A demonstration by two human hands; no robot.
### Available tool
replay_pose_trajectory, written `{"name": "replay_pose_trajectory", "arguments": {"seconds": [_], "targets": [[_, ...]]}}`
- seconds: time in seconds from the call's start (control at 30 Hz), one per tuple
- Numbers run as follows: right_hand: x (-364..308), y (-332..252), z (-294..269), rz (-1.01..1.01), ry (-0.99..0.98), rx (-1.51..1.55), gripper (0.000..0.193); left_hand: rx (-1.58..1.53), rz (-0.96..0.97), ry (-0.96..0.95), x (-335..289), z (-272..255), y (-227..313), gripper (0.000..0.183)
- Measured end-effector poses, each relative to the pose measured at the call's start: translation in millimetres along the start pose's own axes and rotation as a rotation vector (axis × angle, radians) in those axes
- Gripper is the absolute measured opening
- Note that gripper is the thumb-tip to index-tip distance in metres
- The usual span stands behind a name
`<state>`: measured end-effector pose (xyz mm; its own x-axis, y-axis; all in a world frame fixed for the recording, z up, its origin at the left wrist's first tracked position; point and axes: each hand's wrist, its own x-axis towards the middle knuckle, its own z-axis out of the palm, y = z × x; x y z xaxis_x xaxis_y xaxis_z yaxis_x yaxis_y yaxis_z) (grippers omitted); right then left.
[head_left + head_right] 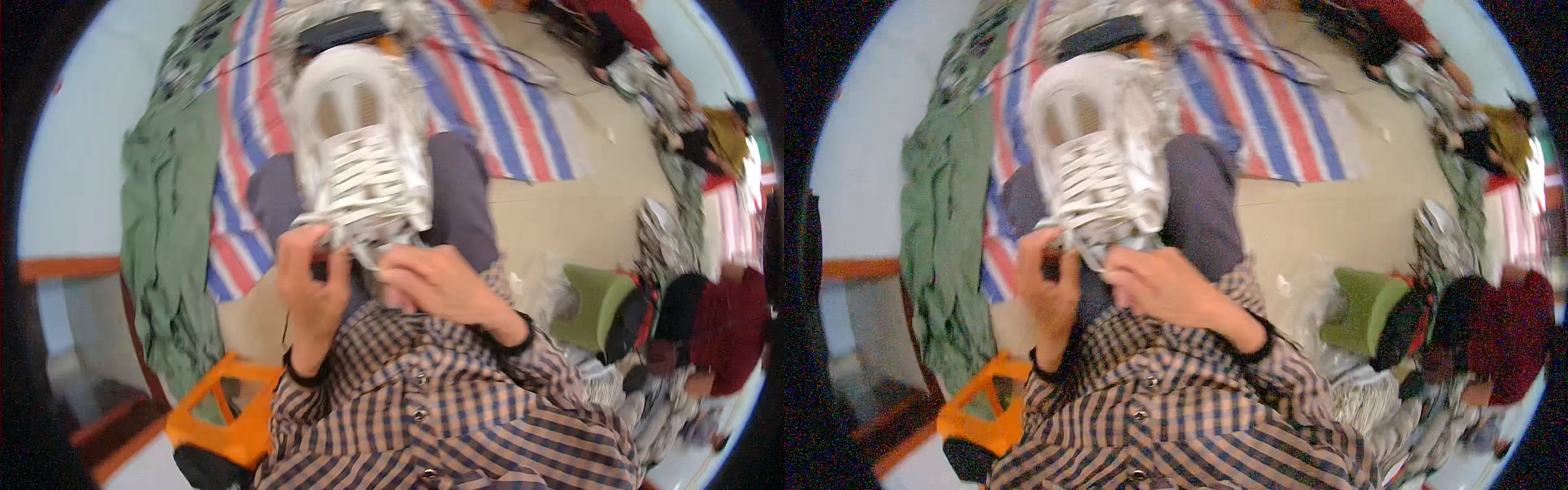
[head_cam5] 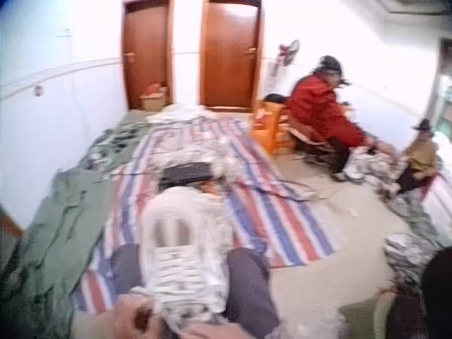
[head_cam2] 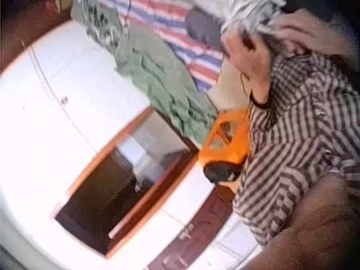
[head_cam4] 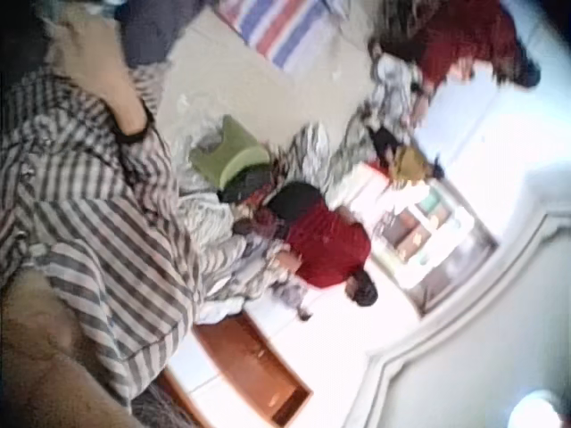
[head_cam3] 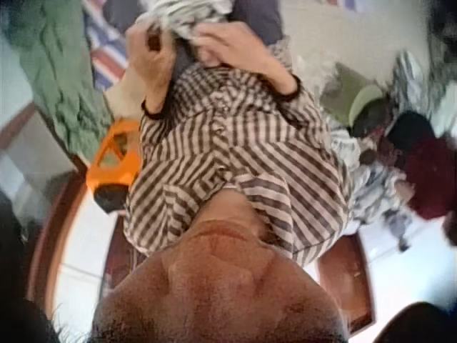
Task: The recorder is threading laces through the eyelets of a shoe held in their lap.
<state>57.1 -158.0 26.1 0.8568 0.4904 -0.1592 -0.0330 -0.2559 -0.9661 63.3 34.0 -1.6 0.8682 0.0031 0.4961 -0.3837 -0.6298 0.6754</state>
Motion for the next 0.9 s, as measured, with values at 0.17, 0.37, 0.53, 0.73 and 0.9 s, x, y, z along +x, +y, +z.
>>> {"name": "replay_pose_trajectory", "arguments": {"seconds": [0.17,0.37,0.53,0.73,0.9], "targets": [[-28,7,-11,0.029,-0.056,0.252,0.019,-0.102,-0.059,0.026,0,-4,8,0.033],[-19,20,2,-0.012,-0.016,0.345,0.018,-0.112,-0.049,0.190,9,-18,1,0.022],[-20,23,10,-0.019,-0.021,0.275,0.018,-0.014,0.042,0.199,24,-18,-4,0.017],[-20,23,13,0.004,-0.006,0.238,0.019,0.038,-0.024,0.031,28,-8,0,0.019],[-18,28,10,-0.019,0.041,0.300,0.018,0.021,0.044,0.086,27,-7,0,0.019]]}}
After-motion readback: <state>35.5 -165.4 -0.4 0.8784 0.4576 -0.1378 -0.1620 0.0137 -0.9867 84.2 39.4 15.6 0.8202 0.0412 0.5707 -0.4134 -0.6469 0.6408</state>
